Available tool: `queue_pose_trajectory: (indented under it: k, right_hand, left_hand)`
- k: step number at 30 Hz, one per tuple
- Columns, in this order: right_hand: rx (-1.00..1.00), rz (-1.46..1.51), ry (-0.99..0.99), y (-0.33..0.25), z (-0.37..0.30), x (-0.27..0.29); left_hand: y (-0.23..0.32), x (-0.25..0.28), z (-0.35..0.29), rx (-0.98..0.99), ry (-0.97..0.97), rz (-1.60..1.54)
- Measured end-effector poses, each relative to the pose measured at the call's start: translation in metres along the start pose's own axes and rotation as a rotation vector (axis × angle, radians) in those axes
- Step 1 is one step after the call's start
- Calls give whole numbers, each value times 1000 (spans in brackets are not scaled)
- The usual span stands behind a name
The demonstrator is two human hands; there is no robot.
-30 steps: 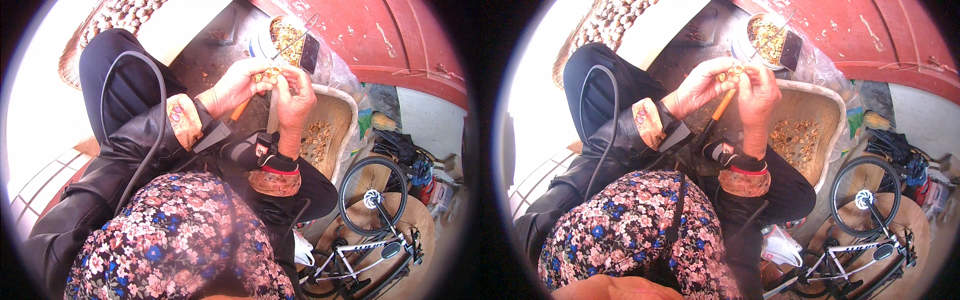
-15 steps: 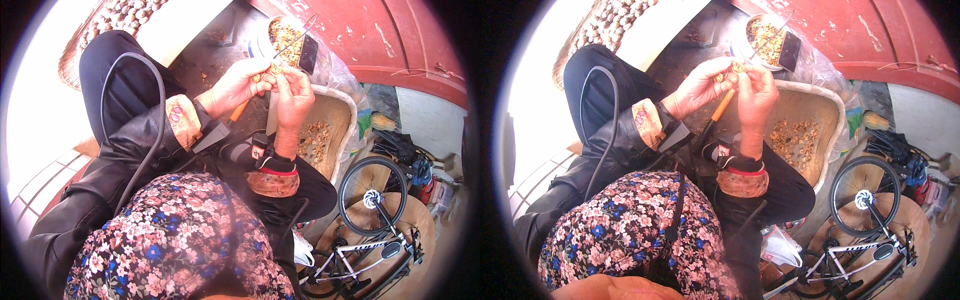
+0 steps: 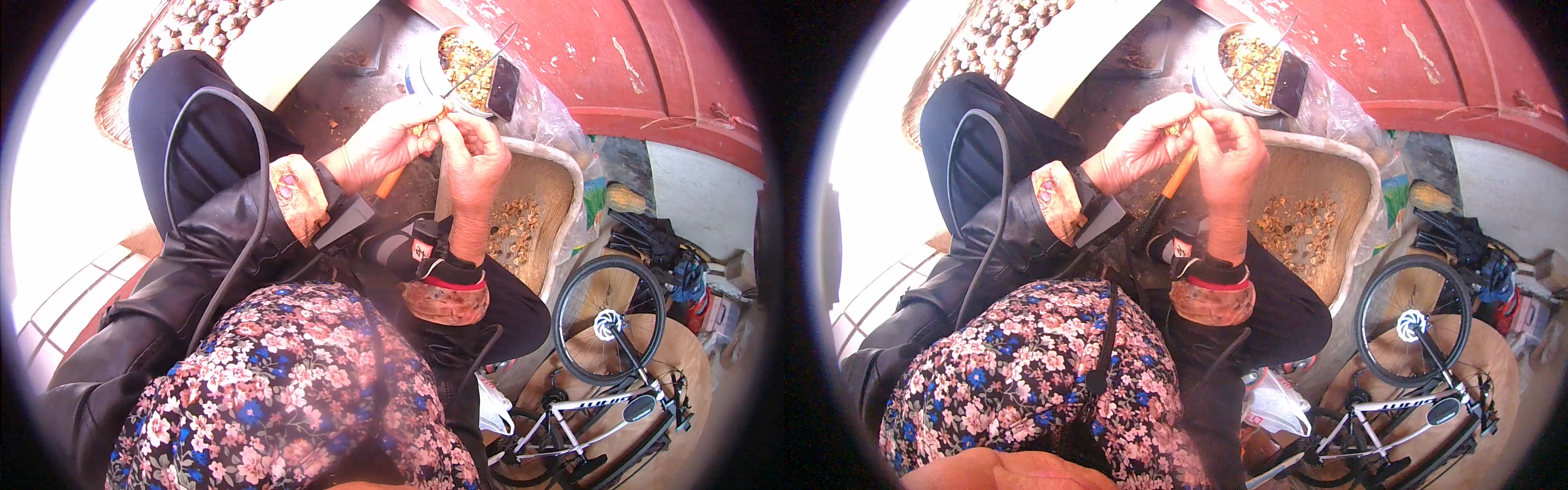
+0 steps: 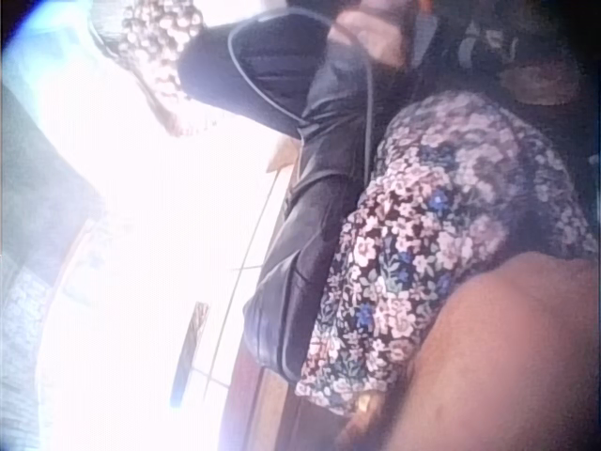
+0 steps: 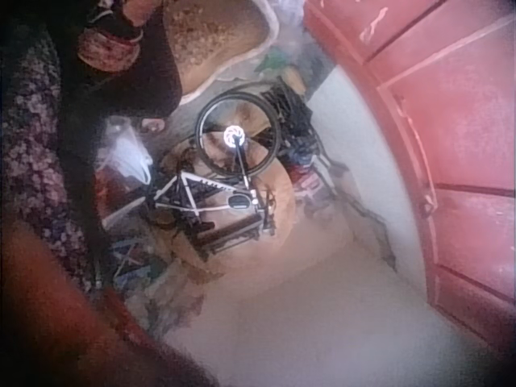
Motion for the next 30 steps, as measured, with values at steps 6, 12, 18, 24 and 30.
queue_pose_trajectory:
  k: [6, 12, 18, 24, 30]
  right_hand:
    - [-71, 85, -59, 5, 0, 2]
    - [-72, 42, -101, 2, 1, 4]
    - [16, -135, -75, -10, 0, 6]
    - [38, -191, -92, -18, -1, 6]
    - [71, -286, -131, -26, -1, 7]
  left_hand:
    - [0, -2, -1, 0, -11, 113]
    - [1, -1, -2, 13, 50, 183]
    - [3, -6, -4, 2, 53, 280]
    - [3, -8, -4, -9, 52, 318]
    - [2, -11, -4, 2, 8, 279]
Point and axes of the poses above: each hand's wrist, its own z-axis towards the middle knuckle, its own x-axis out of the back of the hand, y = z × x, the point moved 6 cm from there along z, towards the middle knuckle, and after that the axes turned 2 degrees about -z, right-handed, at the moved point
